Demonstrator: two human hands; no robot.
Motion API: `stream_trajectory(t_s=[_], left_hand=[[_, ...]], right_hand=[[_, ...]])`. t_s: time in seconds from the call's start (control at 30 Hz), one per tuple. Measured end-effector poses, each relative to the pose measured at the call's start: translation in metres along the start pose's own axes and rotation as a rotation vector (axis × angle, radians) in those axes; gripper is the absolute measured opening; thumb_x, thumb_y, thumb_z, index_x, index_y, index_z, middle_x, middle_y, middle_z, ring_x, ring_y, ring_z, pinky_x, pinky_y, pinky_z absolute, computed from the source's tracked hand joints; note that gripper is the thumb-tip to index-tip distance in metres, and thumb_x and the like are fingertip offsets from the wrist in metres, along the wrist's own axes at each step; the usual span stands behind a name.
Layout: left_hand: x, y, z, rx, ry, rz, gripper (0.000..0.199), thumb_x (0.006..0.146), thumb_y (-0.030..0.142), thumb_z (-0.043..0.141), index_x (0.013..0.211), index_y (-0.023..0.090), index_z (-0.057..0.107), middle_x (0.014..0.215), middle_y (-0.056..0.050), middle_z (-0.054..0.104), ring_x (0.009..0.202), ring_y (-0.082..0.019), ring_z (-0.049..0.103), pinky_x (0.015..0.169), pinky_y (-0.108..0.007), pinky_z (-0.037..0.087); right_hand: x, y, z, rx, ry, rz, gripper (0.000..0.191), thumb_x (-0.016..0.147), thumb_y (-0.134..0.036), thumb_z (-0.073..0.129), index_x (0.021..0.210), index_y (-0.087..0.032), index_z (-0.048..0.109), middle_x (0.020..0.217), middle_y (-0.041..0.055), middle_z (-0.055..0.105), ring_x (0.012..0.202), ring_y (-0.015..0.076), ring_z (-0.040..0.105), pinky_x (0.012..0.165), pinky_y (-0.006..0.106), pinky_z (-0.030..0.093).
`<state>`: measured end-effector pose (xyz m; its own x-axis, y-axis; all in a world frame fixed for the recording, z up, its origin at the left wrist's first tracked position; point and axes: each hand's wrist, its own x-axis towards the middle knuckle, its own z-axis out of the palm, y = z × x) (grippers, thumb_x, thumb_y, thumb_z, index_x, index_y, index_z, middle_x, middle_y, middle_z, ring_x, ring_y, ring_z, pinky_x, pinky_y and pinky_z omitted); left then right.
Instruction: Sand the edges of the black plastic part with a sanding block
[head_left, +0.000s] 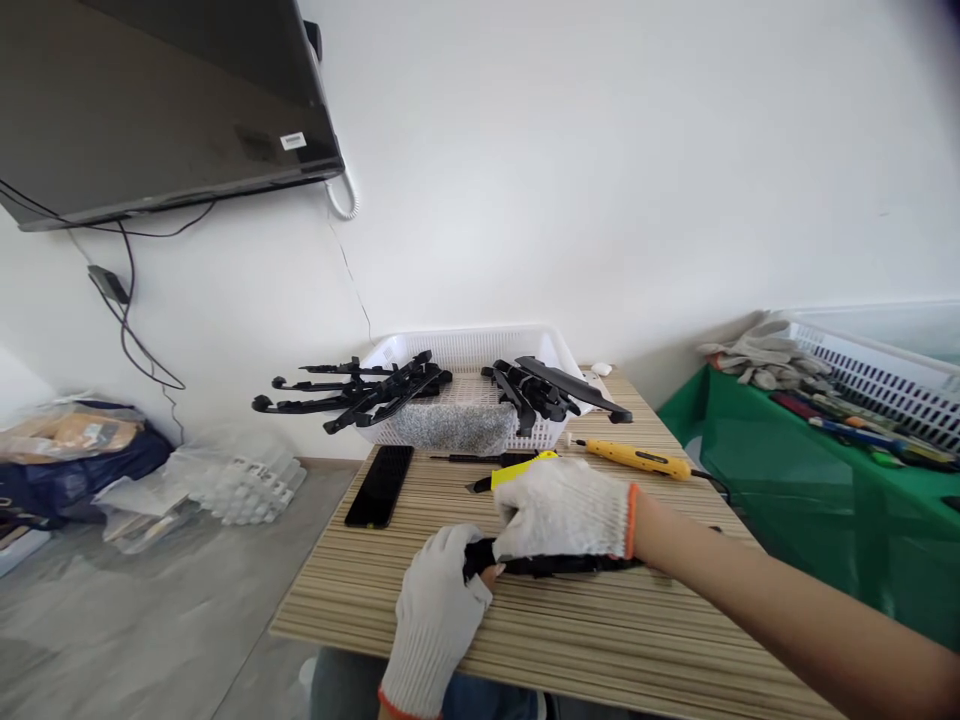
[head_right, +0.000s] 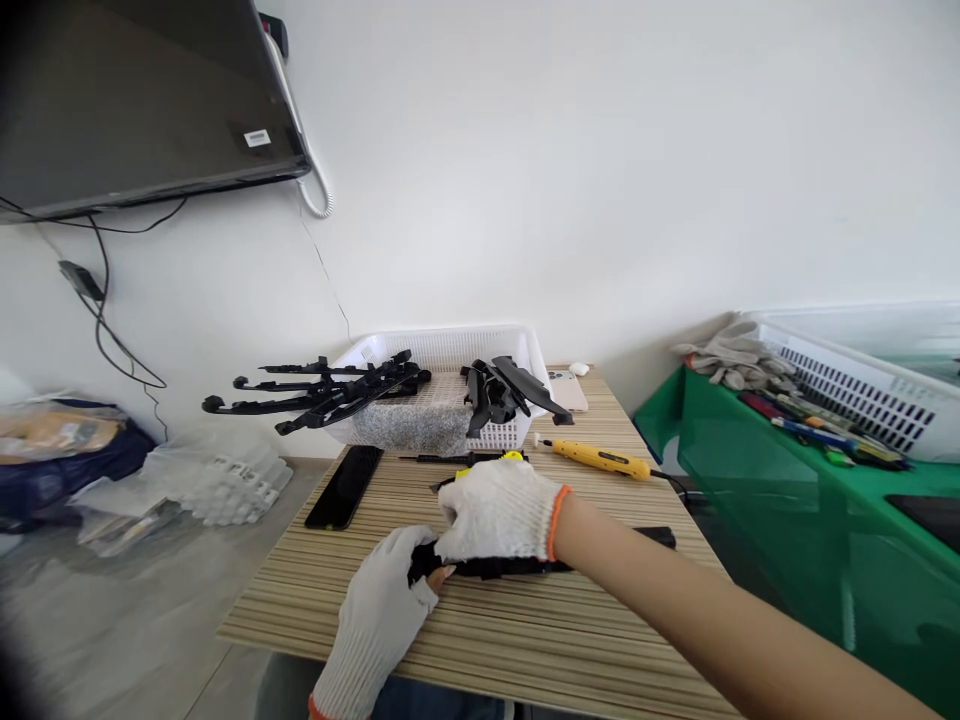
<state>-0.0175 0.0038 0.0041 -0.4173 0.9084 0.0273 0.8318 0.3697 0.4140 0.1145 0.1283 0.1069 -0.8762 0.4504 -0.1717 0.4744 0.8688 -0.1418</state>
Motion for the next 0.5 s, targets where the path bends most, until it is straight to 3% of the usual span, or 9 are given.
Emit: stream_trajectory(t_s=[0.13,0.23,0.4,0.5], left_hand=[[0.002,-0.001,0.001,-0.003,0.009,-0.001,0.022,0.084,0.022,0.063,0.105,0.022,0.068,0.108,-0.005,0.071,0.105,-0.022,0.063,0.091,-0.034,0.045],[0.004,-0.001,0.002,0.010,-0.013,-0.045,0.028,0.080,0.014,0.062,0.105,0.022,0.069,0.113,-0.006,0.070,0.110,-0.021,0.062,0.095,-0.032,0.043],[0.002,0.001,0.000,0.059,-0.072,-0.128,0.041,0.081,0.016,0.058,0.121,0.022,0.065,0.127,-0.008,0.067,0.117,-0.022,0.060,0.101,-0.031,0.042],[0.002,-0.001,0.000,0.091,-0.052,-0.162,0.042,0.082,0.017,0.055,0.123,0.022,0.064,0.128,-0.009,0.067,0.120,-0.023,0.060,0.101,-0.032,0.043]], right_hand=[[0.012,-0.030,0.005,-0.086,0.107,0.044,0.037,0.086,-0.046,0.055,0.094,-0.015,0.074,0.083,0.0156,0.072,0.081,0.0322,0.070,0.063,0.037,0.049],[0.015,-0.051,0.006,-0.118,0.085,0.048,0.033,0.092,-0.033,0.050,0.092,-0.010,0.074,0.082,0.0202,0.071,0.081,0.0335,0.071,0.062,0.041,0.051],[0.023,-0.068,0.012,-0.132,0.009,0.038,0.018,0.084,-0.013,0.056,0.086,-0.010,0.074,0.081,0.0193,0.071,0.084,0.0340,0.071,0.063,0.044,0.053],[0.022,-0.074,0.025,-0.110,0.104,0.060,0.016,0.081,-0.007,0.057,0.081,-0.008,0.072,0.074,0.0179,0.070,0.076,0.0310,0.071,0.061,0.041,0.054]])
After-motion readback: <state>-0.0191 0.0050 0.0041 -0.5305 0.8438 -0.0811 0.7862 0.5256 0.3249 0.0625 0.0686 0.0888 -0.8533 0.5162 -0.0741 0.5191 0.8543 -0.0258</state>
